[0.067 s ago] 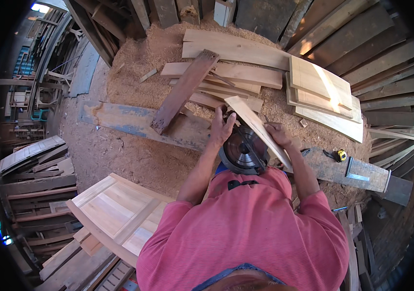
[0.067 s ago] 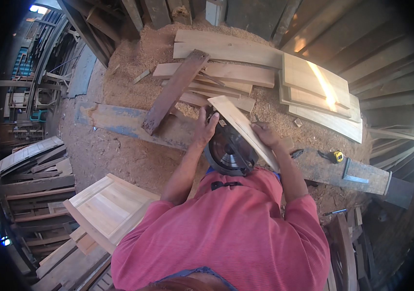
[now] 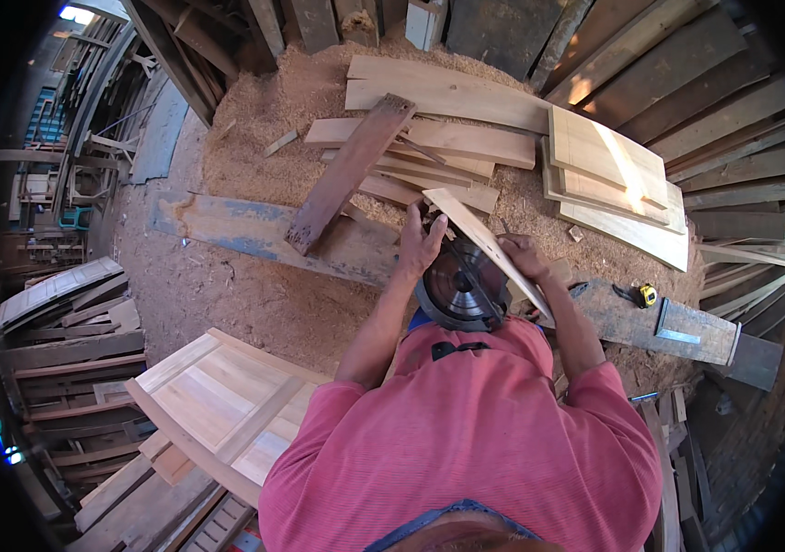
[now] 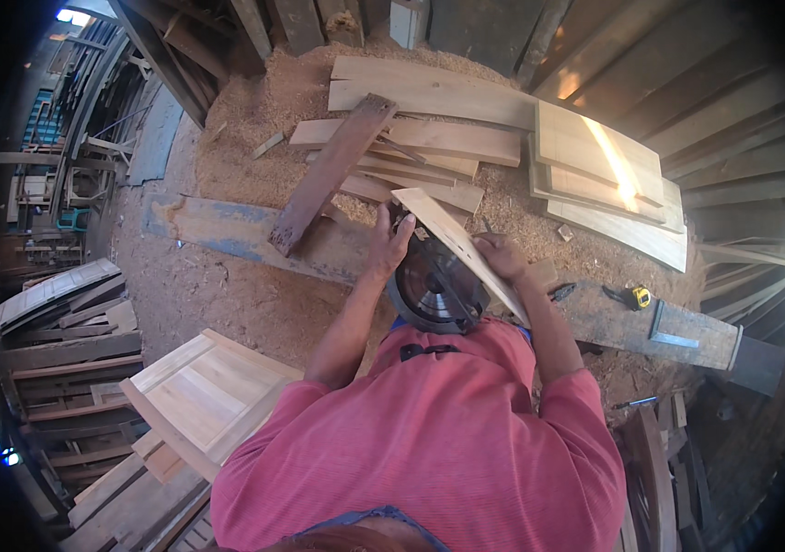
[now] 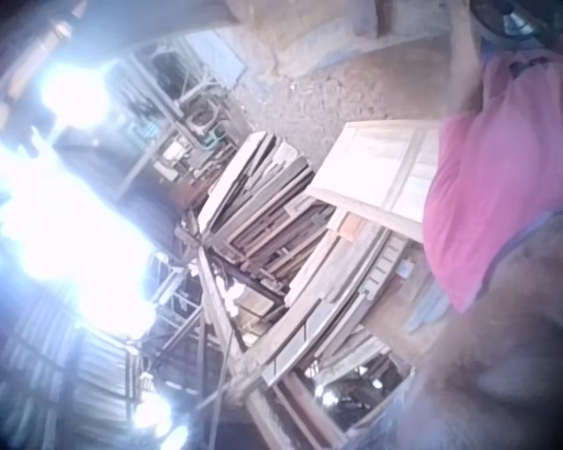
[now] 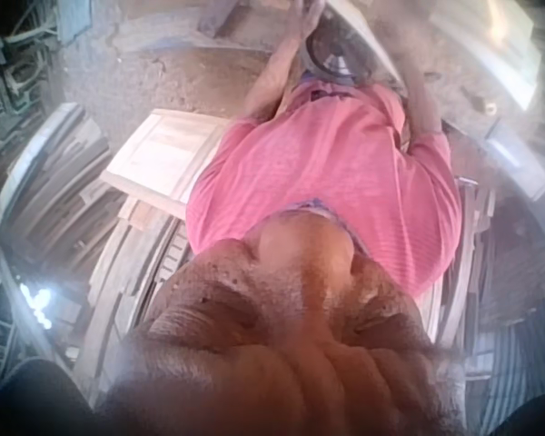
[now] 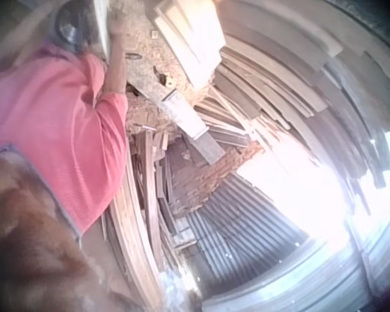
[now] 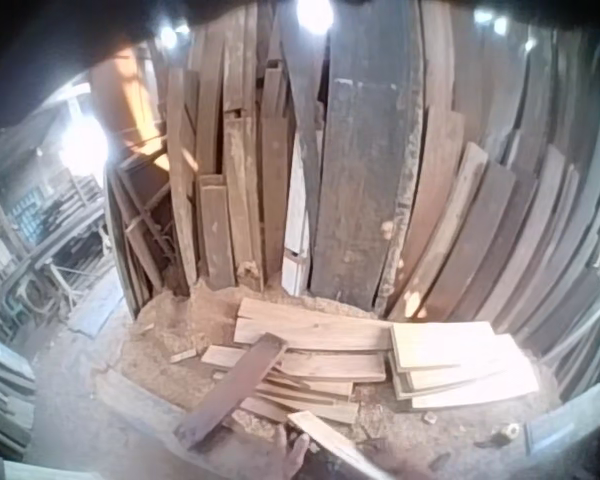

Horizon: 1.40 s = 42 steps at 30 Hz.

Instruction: The person uses a circular saw to cut a rectangular piece of wood on a workbench. They repeatedly measure the wood with a square, adjust the saw's position, and make cuts. The person also uses pliers to adjust the saw blade guard during the process.

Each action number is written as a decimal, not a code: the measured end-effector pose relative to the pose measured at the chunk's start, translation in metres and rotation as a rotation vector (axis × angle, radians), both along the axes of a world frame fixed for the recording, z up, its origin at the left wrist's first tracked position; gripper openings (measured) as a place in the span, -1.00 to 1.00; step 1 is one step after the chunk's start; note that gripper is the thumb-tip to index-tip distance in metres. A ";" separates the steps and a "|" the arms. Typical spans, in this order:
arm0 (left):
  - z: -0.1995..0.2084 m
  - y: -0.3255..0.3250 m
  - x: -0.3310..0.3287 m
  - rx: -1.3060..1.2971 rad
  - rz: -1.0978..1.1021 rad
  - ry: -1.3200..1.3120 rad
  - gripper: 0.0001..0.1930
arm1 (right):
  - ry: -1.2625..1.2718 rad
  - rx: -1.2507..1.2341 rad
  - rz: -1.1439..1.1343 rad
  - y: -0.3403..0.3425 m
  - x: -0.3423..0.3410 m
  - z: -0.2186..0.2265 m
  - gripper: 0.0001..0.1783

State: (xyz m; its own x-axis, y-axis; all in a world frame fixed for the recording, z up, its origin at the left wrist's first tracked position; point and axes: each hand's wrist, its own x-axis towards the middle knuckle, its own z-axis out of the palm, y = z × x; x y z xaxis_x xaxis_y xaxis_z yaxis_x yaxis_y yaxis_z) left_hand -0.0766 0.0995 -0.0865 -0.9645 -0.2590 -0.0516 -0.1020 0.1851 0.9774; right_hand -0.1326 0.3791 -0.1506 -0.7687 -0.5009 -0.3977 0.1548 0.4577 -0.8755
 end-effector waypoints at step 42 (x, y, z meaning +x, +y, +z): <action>0.002 0.033 0.005 -0.666 0.033 -0.273 0.02 | -0.046 0.182 -0.426 0.043 0.072 -0.012 -0.63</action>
State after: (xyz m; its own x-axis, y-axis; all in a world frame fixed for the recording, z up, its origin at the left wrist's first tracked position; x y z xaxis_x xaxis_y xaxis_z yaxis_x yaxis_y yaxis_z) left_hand -0.0714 0.1330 -0.0849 -0.9309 -0.3482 -0.1106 -0.3424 0.7256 0.5969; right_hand -0.0601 0.4224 -0.1628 -0.8704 -0.0636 -0.4881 0.3988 0.4903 -0.7750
